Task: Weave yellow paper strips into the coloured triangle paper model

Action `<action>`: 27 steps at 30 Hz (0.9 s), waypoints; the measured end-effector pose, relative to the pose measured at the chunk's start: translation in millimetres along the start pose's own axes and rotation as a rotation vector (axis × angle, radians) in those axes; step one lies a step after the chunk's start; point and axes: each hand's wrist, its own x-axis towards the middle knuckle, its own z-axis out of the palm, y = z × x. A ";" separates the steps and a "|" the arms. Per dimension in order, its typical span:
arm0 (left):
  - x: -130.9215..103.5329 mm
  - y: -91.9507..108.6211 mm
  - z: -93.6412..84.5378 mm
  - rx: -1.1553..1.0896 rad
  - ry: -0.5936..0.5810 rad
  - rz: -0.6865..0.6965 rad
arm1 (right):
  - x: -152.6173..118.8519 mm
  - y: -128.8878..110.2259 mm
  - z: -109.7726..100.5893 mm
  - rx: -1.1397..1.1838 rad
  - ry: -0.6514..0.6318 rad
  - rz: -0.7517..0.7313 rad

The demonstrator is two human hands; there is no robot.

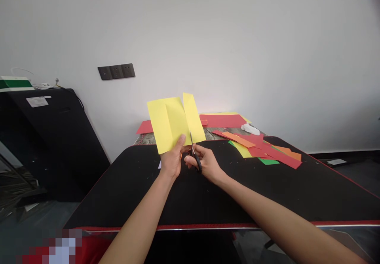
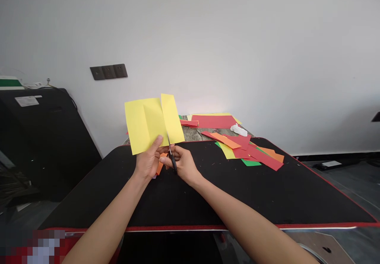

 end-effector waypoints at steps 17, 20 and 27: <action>2.5 -1.4 -1.5 -0.010 0.010 0.025 | 1.4 0.8 2.8 0.028 0.034 0.032; 3.0 -1.5 -2.1 -0.014 0.013 0.036 | 1.6 0.6 2.0 0.031 0.032 0.041; 3.1 -1.3 -3.0 -0.030 0.014 0.038 | 2.0 0.0 2.0 0.028 0.033 0.055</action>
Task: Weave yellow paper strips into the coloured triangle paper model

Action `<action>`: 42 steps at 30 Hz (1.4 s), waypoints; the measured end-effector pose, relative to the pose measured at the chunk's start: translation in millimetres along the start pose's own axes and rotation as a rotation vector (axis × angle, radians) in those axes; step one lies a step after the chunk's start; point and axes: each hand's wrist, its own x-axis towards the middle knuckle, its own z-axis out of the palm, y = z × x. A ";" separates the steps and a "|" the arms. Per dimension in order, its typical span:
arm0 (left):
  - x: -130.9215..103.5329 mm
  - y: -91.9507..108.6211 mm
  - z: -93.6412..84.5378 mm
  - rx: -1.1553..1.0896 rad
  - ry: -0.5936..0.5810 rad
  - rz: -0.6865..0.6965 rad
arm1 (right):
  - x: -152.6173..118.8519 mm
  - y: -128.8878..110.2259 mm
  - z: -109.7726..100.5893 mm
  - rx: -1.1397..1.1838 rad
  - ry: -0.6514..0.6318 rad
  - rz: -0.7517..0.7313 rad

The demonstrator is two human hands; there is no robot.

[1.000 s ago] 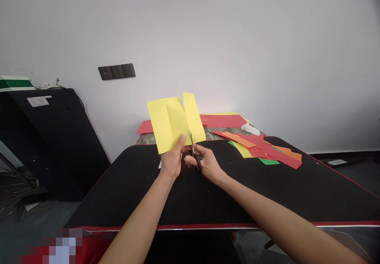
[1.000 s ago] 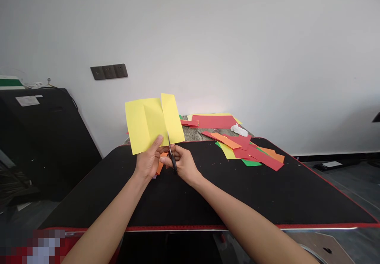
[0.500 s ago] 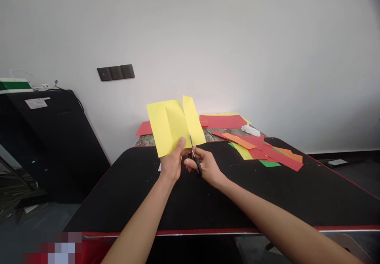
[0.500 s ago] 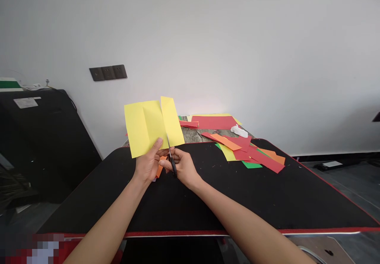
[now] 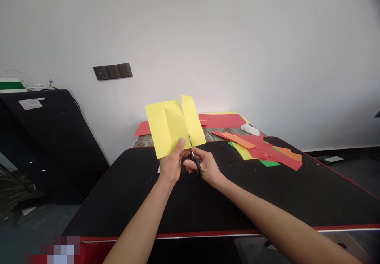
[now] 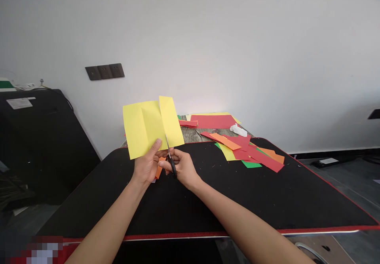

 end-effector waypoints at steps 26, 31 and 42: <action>-8.2 9.2 7.4 0.026 -0.024 0.012 | -1.8 -10.7 0.3 0.011 0.027 0.045; -7.7 6.4 8.5 0.022 0.014 0.024 | -2.0 -13.5 -1.7 0.008 0.016 0.076; 27.2 18.9 15.9 0.126 0.066 -0.007 | 39.7 -29.7 -5.9 0.085 -0.097 0.084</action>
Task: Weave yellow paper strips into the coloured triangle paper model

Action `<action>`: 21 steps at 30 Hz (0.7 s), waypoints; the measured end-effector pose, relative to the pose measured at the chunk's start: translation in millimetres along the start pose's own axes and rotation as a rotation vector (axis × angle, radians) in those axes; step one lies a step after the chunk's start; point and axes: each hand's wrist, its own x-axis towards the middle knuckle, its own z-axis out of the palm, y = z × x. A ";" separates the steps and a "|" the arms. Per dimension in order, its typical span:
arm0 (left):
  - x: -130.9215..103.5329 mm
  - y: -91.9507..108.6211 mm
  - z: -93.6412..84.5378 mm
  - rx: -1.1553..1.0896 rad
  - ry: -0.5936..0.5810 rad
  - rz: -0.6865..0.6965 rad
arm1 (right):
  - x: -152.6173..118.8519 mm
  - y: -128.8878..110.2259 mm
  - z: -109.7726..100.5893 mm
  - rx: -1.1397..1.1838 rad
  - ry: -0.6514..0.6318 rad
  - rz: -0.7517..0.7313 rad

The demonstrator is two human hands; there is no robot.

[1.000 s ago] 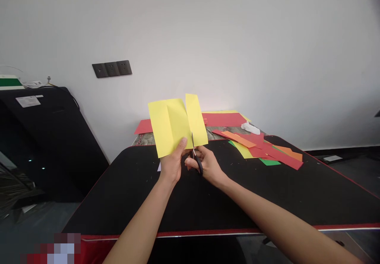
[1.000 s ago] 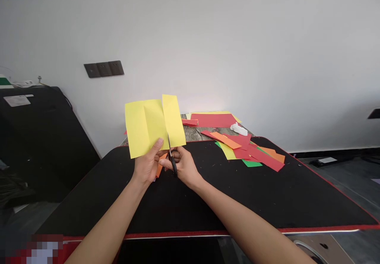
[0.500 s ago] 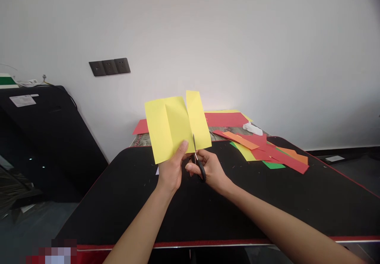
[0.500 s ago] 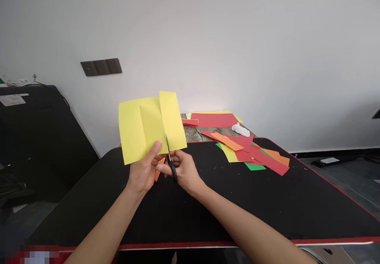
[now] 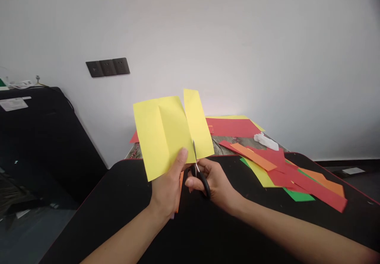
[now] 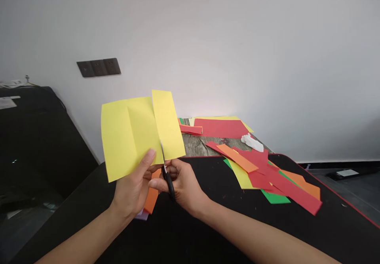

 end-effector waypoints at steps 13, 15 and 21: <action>28.9 -16.5 -3.2 0.036 -0.033 -0.029 | 23.9 16.1 -14.7 0.029 -0.021 0.041; 28.5 -18.6 -5.2 0.043 -0.019 -0.039 | 22.2 16.4 -14.9 0.026 -0.027 0.053; 50.0 -29.0 -6.4 0.068 0.031 -0.072 | 44.3 20.5 -24.6 0.029 -0.057 0.071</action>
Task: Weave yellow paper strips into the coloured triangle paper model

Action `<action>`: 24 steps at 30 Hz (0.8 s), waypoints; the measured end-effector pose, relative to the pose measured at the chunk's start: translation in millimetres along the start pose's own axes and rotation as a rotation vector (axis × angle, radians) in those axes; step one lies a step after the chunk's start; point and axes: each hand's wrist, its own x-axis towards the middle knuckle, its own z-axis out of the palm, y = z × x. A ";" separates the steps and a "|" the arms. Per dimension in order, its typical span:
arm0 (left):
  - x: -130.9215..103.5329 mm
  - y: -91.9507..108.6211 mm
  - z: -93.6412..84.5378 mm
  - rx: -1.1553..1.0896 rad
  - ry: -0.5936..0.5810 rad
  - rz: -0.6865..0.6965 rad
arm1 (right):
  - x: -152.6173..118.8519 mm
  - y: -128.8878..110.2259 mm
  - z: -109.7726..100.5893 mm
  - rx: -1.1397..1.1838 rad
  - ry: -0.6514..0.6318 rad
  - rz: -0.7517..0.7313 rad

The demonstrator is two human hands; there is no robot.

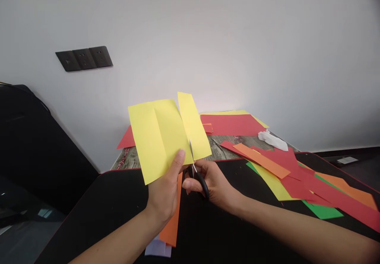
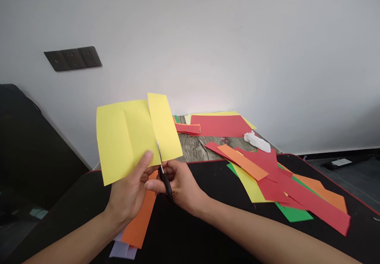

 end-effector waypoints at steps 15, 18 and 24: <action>-35.9 6.2 7.6 -0.030 -0.063 -0.088 | -40.3 -9.7 5.0 -0.083 0.049 0.041; -46.5 7.2 11.1 -0.060 -0.082 -0.070 | -50.9 -14.4 6.5 -0.101 0.063 0.031; -54.2 4.0 14.2 -0.095 -0.056 0.004 | -56.8 -20.2 3.8 -0.119 0.016 0.013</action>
